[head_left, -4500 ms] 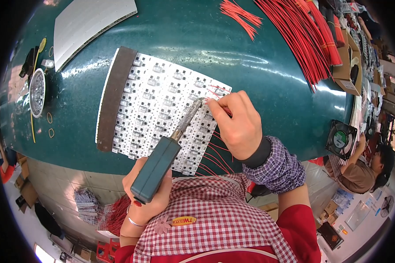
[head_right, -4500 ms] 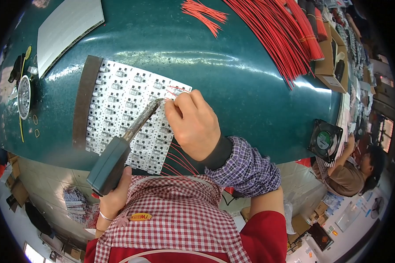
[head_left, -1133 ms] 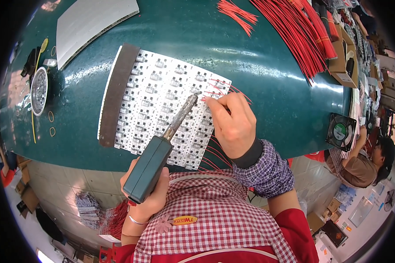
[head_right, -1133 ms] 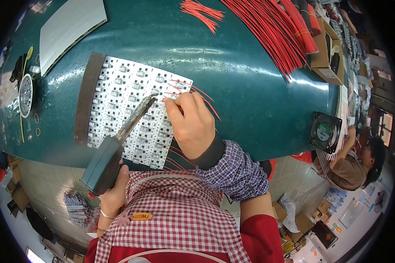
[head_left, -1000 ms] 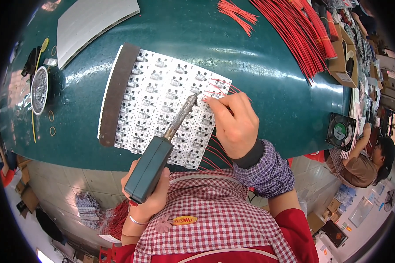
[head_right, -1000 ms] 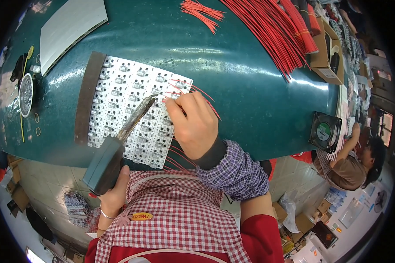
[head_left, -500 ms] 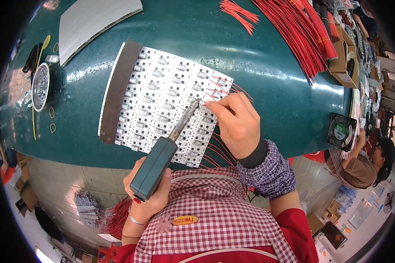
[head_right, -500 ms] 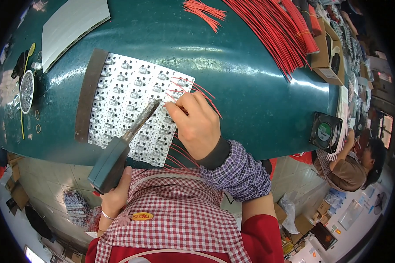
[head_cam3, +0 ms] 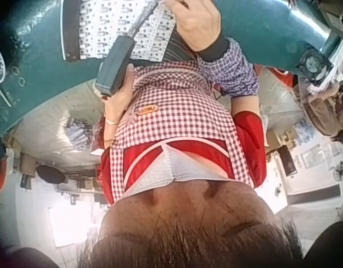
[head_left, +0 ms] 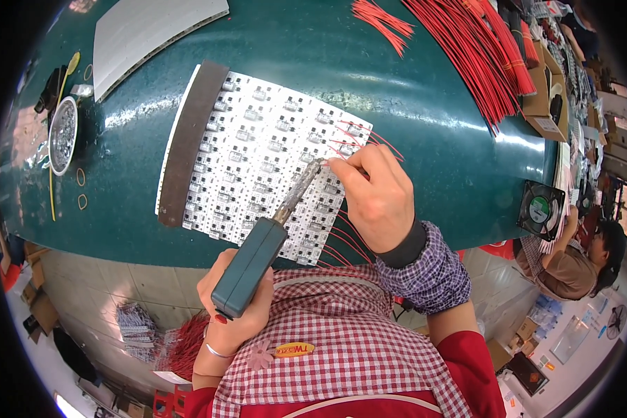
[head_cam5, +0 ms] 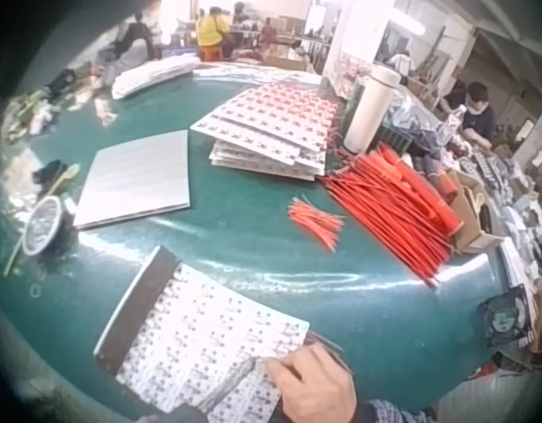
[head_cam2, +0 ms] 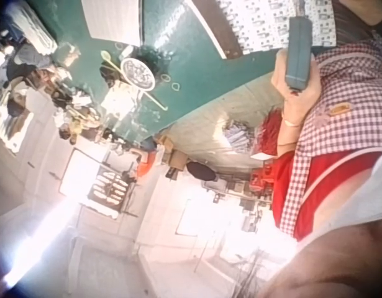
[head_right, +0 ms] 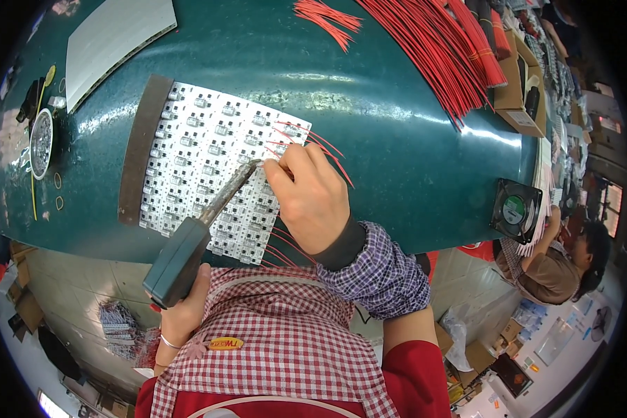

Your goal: The person solders red wires onto the connection pads of a circular LED board using a soldering iron and solder.

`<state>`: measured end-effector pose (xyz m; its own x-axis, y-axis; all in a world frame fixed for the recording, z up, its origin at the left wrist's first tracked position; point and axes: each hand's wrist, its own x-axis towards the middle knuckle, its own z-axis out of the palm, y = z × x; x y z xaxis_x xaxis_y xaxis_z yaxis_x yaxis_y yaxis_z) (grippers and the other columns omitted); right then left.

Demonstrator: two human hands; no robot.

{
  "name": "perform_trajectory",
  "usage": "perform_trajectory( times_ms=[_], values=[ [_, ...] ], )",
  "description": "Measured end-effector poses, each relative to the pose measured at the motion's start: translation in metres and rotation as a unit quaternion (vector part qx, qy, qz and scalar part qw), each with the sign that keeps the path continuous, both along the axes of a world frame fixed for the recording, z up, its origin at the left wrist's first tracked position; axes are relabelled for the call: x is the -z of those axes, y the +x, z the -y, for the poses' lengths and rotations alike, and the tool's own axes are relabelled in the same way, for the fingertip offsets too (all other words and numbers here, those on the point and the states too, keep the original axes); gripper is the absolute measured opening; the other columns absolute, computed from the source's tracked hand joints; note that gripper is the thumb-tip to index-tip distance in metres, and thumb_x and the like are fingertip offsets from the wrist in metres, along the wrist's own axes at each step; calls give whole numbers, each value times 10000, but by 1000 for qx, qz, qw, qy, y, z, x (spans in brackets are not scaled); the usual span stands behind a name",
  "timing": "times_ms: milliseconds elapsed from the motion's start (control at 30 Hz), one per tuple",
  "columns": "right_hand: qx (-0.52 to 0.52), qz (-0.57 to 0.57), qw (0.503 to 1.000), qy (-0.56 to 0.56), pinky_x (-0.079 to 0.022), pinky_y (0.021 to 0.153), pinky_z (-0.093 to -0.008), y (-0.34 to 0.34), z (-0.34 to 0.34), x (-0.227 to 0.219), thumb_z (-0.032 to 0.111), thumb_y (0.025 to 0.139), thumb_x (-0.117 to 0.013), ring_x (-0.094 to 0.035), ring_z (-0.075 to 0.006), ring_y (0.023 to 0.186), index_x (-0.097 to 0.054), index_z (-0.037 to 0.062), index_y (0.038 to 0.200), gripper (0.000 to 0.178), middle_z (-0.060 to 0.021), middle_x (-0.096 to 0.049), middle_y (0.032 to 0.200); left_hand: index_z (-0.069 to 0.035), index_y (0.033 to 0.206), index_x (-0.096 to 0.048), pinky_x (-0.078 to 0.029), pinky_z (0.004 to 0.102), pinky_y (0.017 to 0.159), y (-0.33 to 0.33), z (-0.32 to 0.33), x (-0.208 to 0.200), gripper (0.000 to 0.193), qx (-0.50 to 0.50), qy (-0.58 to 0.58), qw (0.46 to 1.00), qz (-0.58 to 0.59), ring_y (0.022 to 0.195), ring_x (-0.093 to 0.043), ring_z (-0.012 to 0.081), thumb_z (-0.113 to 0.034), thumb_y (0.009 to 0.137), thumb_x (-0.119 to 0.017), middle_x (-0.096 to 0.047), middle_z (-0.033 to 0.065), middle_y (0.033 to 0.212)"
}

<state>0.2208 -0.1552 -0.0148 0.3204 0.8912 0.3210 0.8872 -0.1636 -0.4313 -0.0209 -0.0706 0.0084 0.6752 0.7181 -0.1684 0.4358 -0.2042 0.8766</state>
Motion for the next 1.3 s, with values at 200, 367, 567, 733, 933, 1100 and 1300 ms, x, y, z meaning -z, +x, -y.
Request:
perform_trajectory(
  times_ms=[200, 367, 567, 733, 933, 1100, 1300],
  values=[
    [-4, 18, 1000, -10, -487, 668, -350, 1, -1, -3, -14, 717, -644, -543, -251, 805, -680, -21, 1002, 287, -93, -528, 870, 40, 956, -691, -520, 310, 600, -10, 4, 11, 195, -4, 22, 1000, 22, 646, -651, 238, 44, 765, -731, -667, 149, 876],
    [22, 4, 1000, -1, -511, 655, -361, -2, -3, -5, -82, 726, -683, -594, -257, 757, -723, 2, 974, 265, -87, -563, 823, 41, 999, -709, -539, 322, 626, -19, 7, 11, 234, -34, -3, 999, 8, 697, -678, 262, 33, 768, -744, -684, 170, 923],
    [33, 11, 998, 50, -481, 625, -355, -8, 2, -4, -87, 722, -719, -572, -250, 733, -738, 18, 983, 282, -76, -553, 799, 49, 1032, -712, -563, 319, 679, -19, 7, 9, 256, -31, 11, 999, 11, 762, -712, 264, 27, 781, -752, -706, 181, 987],
    [33, -4, 998, 58, -472, 604, -360, -14, 5, 4, -94, 715, -734, -562, -243, 713, -741, 24, 981, 291, -66, -549, 784, 59, 1054, -712, -569, 309, 701, -16, 6, 6, 272, -21, 13, 1000, 9, 782, -724, 252, 38, 785, -749, -713, 183, 1018],
    [39, -10, 998, 56, -468, 589, -345, -16, 4, 8, -103, 718, -733, -560, -224, 705, -742, 30, 982, 296, -59, -532, 773, 66, 1042, -709, -560, 303, 680, -11, 4, 4, 262, 1, 24, 1000, 11, 760, -717, 238, 58, 781, -734, -712, 180, 1014],
    [43, -16, 998, 50, -464, 583, -345, -17, 3, 9, -103, 717, -733, -554, -216, 699, -740, 31, 977, 293, -56, -514, 764, 56, 962, -690, -531, 293, 630, -5, 1, 1, 203, 4, 13, 1000, 19, 690, -679, 218, 66, 763, -727, -688, 148, 931],
    [49, -4, 998, 51, -460, 573, -345, -17, 4, 6, -103, 707, -734, -548, -219, 691, -737, 28, 978, 301, -59, -504, 760, 47, 920, -673, -514, 292, 606, -7, 0, 1, 161, 22, 8, 1000, -2, 660, -658, 217, 57, 767, -722, -658, 122, 870]
  ],
)
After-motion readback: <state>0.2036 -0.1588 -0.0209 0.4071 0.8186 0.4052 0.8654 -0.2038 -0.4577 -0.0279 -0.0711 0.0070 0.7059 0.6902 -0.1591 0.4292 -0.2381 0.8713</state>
